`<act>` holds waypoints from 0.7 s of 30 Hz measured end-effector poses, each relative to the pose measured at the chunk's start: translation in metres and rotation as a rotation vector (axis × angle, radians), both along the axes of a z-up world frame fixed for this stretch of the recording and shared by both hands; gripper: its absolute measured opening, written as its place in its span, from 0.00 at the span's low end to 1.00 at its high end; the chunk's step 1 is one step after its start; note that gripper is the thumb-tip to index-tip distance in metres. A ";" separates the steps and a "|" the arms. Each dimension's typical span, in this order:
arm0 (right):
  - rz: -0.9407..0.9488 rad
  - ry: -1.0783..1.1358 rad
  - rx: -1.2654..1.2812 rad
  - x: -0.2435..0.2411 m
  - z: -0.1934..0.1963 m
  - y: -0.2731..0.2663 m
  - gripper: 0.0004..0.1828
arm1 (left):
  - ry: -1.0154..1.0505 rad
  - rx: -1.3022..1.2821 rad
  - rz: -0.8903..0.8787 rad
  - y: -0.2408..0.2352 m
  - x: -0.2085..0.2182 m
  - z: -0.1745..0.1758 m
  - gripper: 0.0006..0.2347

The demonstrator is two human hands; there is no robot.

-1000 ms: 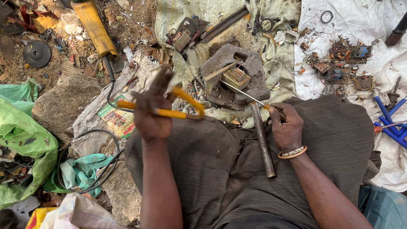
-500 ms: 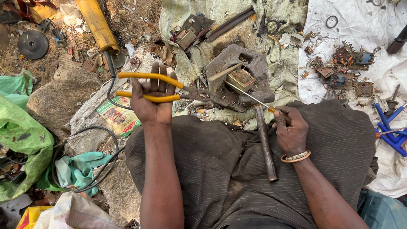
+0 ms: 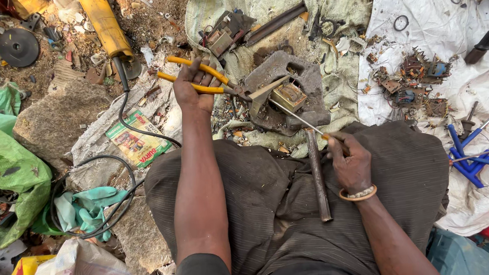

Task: The person sits on the ground and uses a screwdriver and pliers to disassemble a small electronic component. They remove screws and separate parts of the device while surrounded by scrap materials and tools.

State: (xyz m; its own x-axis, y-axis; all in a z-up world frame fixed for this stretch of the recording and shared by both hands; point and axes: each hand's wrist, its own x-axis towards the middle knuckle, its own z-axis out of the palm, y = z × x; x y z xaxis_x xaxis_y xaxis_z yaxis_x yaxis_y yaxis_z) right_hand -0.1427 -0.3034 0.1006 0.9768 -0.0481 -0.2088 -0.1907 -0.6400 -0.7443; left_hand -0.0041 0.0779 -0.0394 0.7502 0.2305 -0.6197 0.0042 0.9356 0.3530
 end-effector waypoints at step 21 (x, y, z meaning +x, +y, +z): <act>0.204 -0.085 -0.275 0.078 -0.018 0.166 0.21 | 0.055 0.045 0.081 -0.026 0.005 0.026 0.21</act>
State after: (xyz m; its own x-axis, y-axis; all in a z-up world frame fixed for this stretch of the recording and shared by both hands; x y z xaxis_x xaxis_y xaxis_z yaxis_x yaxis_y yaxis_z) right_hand -0.0650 -0.1373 0.0822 0.9854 0.1068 -0.1329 0.0171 -0.8372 -0.5466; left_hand 0.0009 0.0523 -0.0133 0.6933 0.3173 -0.6471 -0.0503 0.9170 0.3958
